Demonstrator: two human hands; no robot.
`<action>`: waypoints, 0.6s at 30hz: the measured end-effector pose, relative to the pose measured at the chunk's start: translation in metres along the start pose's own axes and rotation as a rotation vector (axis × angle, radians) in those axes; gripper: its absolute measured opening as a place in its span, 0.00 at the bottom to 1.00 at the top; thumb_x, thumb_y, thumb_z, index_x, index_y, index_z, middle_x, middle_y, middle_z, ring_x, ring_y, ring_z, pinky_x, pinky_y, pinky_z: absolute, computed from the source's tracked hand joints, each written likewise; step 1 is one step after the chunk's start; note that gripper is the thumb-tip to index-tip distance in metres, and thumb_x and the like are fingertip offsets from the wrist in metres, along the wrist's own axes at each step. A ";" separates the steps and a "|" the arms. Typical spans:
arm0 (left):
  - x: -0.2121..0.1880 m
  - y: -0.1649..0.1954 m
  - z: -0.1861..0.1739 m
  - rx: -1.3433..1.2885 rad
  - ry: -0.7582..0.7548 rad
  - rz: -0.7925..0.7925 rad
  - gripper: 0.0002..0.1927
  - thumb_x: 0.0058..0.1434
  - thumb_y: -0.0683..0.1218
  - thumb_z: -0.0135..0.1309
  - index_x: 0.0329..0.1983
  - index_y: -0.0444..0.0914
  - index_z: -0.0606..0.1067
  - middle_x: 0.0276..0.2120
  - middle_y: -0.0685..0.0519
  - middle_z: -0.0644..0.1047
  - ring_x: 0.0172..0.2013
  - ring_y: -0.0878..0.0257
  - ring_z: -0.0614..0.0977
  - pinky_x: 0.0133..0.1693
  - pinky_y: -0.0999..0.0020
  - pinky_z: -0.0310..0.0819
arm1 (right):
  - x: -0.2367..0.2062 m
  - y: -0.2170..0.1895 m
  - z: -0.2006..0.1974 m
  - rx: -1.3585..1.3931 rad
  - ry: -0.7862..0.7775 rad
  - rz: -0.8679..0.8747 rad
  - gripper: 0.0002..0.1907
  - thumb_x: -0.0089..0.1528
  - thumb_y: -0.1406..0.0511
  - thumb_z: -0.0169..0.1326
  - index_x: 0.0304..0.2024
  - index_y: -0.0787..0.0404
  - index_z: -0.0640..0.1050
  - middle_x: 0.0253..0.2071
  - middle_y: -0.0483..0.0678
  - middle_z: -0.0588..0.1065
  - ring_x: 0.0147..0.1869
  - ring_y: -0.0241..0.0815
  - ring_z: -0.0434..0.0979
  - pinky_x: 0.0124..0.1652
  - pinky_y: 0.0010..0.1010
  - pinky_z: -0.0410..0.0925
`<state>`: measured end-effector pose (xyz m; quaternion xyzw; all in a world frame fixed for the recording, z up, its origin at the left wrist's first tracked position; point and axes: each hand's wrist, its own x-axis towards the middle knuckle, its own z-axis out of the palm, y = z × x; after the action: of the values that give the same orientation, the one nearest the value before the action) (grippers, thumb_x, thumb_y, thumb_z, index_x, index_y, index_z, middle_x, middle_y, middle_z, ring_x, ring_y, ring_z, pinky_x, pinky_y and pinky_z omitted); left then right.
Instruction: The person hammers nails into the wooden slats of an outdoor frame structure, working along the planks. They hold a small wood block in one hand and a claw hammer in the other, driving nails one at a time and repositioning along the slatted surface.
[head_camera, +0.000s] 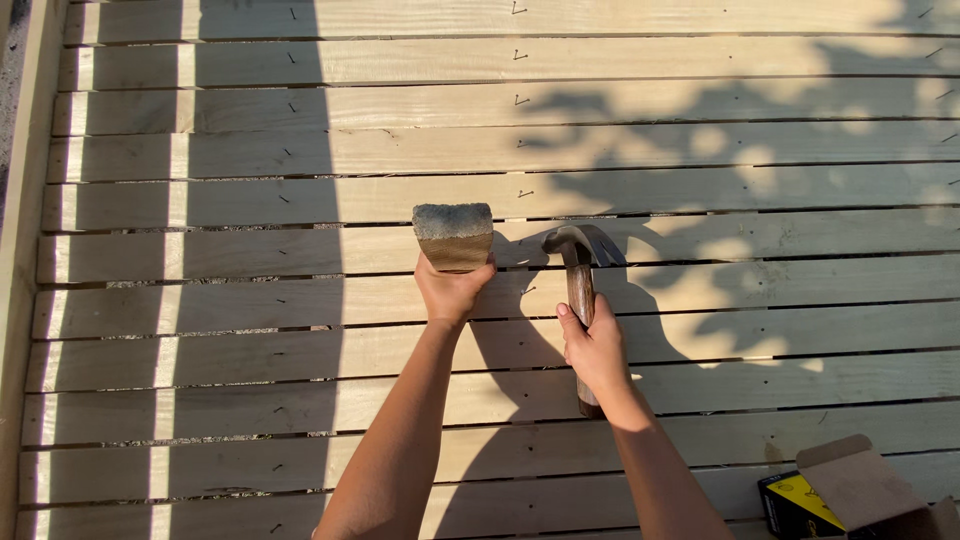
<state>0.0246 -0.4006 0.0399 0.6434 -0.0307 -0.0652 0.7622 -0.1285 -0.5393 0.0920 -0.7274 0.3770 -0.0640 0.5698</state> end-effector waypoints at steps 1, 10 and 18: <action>0.000 0.000 0.000 0.008 0.001 -0.001 0.23 0.45 0.40 0.70 0.45 0.35 0.76 0.39 0.54 0.83 0.39 0.68 0.83 0.45 0.71 0.80 | -0.012 -0.006 -0.004 0.026 -0.024 0.000 0.15 0.66 0.60 0.56 0.35 0.64 0.68 0.19 0.45 0.68 0.16 0.35 0.66 0.17 0.31 0.61; 0.003 0.006 0.001 0.021 -0.010 -0.009 0.22 0.46 0.39 0.70 0.44 0.36 0.76 0.38 0.55 0.82 0.38 0.69 0.82 0.45 0.71 0.79 | -0.046 -0.050 -0.022 -0.255 -0.097 -0.121 0.17 0.70 0.55 0.44 0.38 0.63 0.70 0.18 0.51 0.71 0.18 0.41 0.70 0.22 0.36 0.65; 0.003 0.009 0.001 -0.012 -0.048 -0.018 0.25 0.43 0.39 0.69 0.46 0.37 0.75 0.39 0.55 0.82 0.40 0.69 0.83 0.45 0.70 0.81 | -0.051 -0.063 -0.017 -0.500 -0.086 -0.141 0.15 0.70 0.57 0.46 0.41 0.63 0.73 0.20 0.56 0.75 0.24 0.55 0.75 0.27 0.41 0.67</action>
<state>0.0282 -0.4010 0.0486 0.6372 -0.0429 -0.0875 0.7645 -0.1438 -0.5162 0.1701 -0.8721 0.3049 0.0226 0.3821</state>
